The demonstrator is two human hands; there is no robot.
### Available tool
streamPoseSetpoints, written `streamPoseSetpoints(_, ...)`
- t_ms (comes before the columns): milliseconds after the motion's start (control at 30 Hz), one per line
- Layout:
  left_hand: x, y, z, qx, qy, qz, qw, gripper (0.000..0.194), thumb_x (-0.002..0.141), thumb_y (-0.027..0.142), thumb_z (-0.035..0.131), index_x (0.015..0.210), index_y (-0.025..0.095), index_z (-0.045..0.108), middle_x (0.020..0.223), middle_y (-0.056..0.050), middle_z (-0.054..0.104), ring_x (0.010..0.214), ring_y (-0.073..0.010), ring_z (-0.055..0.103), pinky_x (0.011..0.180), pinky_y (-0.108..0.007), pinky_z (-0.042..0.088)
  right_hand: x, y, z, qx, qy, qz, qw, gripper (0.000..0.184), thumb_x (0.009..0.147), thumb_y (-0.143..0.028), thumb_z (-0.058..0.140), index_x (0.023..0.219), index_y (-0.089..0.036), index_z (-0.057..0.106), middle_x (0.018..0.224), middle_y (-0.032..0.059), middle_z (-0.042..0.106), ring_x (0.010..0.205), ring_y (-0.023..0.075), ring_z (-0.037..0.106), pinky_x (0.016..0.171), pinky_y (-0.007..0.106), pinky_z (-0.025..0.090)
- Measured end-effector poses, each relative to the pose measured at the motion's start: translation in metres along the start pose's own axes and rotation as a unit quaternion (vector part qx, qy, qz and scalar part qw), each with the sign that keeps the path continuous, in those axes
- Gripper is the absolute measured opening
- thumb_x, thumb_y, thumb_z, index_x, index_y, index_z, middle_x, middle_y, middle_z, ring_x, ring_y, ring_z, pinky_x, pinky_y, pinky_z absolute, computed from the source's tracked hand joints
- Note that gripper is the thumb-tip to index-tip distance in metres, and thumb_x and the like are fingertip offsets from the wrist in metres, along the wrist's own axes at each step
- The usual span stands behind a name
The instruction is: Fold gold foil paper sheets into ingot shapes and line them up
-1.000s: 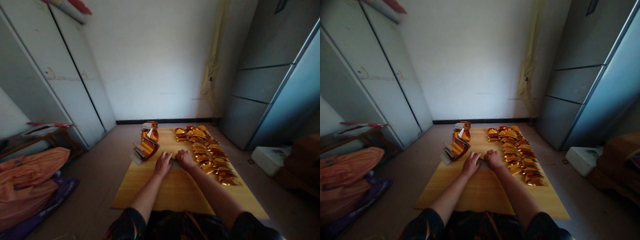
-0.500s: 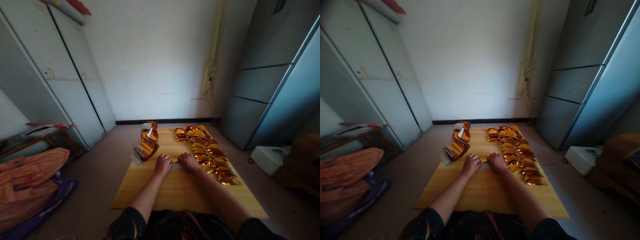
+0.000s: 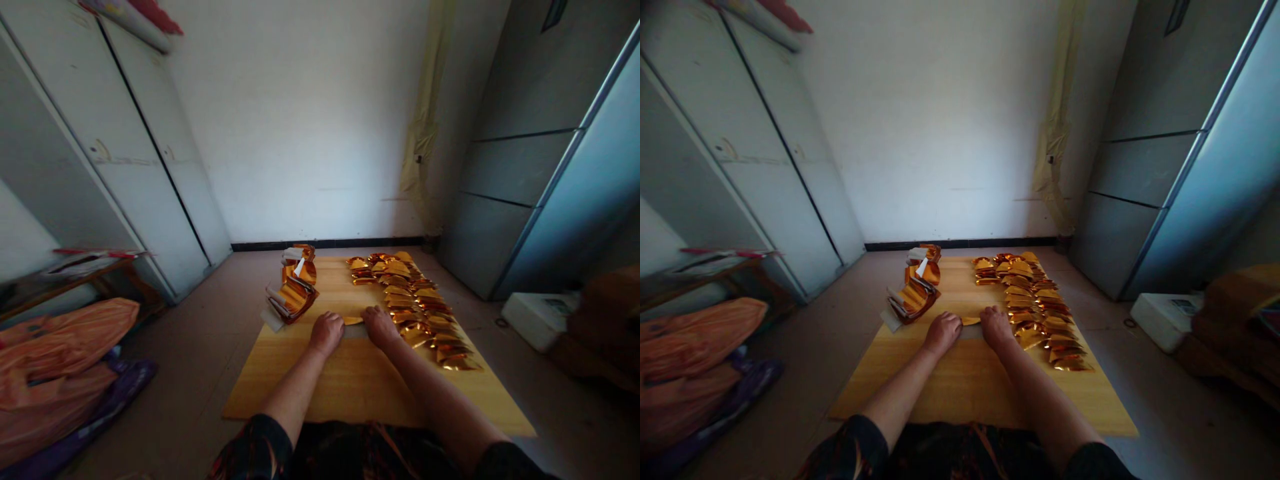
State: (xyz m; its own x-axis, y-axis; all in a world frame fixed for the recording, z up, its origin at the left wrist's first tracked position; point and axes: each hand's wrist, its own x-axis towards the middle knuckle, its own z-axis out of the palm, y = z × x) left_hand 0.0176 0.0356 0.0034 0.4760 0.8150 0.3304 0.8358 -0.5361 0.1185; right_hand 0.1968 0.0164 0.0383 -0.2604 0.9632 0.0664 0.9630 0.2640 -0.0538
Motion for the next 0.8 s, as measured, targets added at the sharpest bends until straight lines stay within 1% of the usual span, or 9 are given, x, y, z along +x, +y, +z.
streamPoseSetpoints(133,0.000,0.001,0.000,0.006,0.000,-0.001,1.000,0.018,0.085,0.014,0.050,0.079,0.017,0.067,0.083,-0.006,0.066,0.084,-0.0180,0.057,0.078,-0.029,0.044,-0.004,0.005,0.000,0.040,0.099,0.008,0.994,0.036,0.082,-0.007,0.043,0.112,-0.018,0.060,0.107,0.0099,0.058,0.100,0.0195,0.051,0.084,0.027,0.039)
streamPoseSetpoints(200,-0.001,0.001,-0.002,0.001,0.002,0.000,1.000,0.018,0.085,0.013,0.050,0.080,0.017,0.067,0.085,-0.006,0.066,0.086,-0.0178,0.057,0.079,-0.029,0.044,-0.005,0.005,0.000,0.049,0.112,-0.012,0.992,0.035,0.081,-0.008,0.046,0.111,-0.019,0.060,0.107,0.0084,0.057,0.099,0.0185,0.051,0.082,0.025,0.039)
streamPoseSetpoints(300,-0.001,0.003,-0.005,-0.001,-0.001,-0.003,1.000,0.019,0.086,0.013,0.050,0.083,0.018,0.068,0.086,-0.006,0.066,0.087,-0.0177,0.057,0.081,-0.029,0.044,-0.001,0.001,0.000,0.016,0.076,-0.046,0.996,0.025,0.084,-0.012,0.045,0.100,-0.020,0.064,0.103,0.0085,0.058,0.097,0.0193,0.052,0.078,0.026,0.040)
streamPoseSetpoints(367,-0.001,0.003,-0.007,0.002,-0.009,-0.005,1.000,0.018,0.086,0.015,0.050,0.084,0.018,0.068,0.087,-0.006,0.066,0.087,-0.0181,0.058,0.081,-0.029,0.043,0.003,-0.001,-0.001,-0.023,0.051,-0.061,0.997,0.024,0.089,-0.015,0.042,0.095,-0.019,0.065,0.101,0.0102,0.059,0.096,0.0205,0.053,0.077,0.028,0.041)
streamPoseSetpoints(500,-0.001,0.004,-0.010,0.011,-0.022,-0.013,1.000,0.018,0.086,0.017,0.051,0.090,0.020,0.068,0.090,-0.006,0.066,0.091,-0.0194,0.058,0.081,-0.032,0.041,0.010,-0.003,-0.006,-0.074,0.010,-0.089,0.993,0.027,0.093,-0.018,0.036,0.098,-0.017,0.063,0.103,0.0126,0.059,0.096,0.0216,0.054,0.076,0.029,0.042)
streamPoseSetpoints(633,-0.002,0.005,-0.012,0.015,-0.032,-0.017,0.999,0.022,0.087,0.019,0.049,0.095,0.023,0.069,0.091,-0.006,0.067,0.093,-0.0199,0.058,0.083,-0.034,0.038,0.012,-0.004,-0.007,-0.078,-0.025,-0.076,0.994,0.029,0.094,-0.015,0.033,0.103,-0.018,0.060,0.107,0.0117,0.058,0.093,0.0189,0.058,0.071,0.025,0.044)
streamPoseSetpoints(733,-0.003,0.006,-0.014,0.019,-0.036,-0.017,0.999,0.025,0.090,0.022,0.045,0.093,0.024,0.070,0.091,-0.006,0.067,0.093,-0.0199,0.058,0.083,-0.035,0.036,0.014,-0.004,-0.003,-0.075,-0.033,-0.063,0.995,0.029,0.094,-0.015,0.033,0.106,-0.019,0.059,0.108,0.0112,0.058,0.092,0.0186,0.060,0.070,0.025,0.045)
streamPoseSetpoints(800,-0.004,0.006,-0.015,0.026,-0.034,-0.012,0.999,0.027,0.091,0.022,0.043,0.094,0.024,0.070,0.094,-0.006,0.067,0.092,-0.0195,0.058,0.082,-0.035,0.035,0.015,-0.003,0.000,-0.071,-0.035,-0.060,0.995,0.029,0.094,-0.015,0.033,0.106,-0.019,0.059,0.108,0.0113,0.058,0.091,0.0186,0.061,0.070,0.025,0.046)
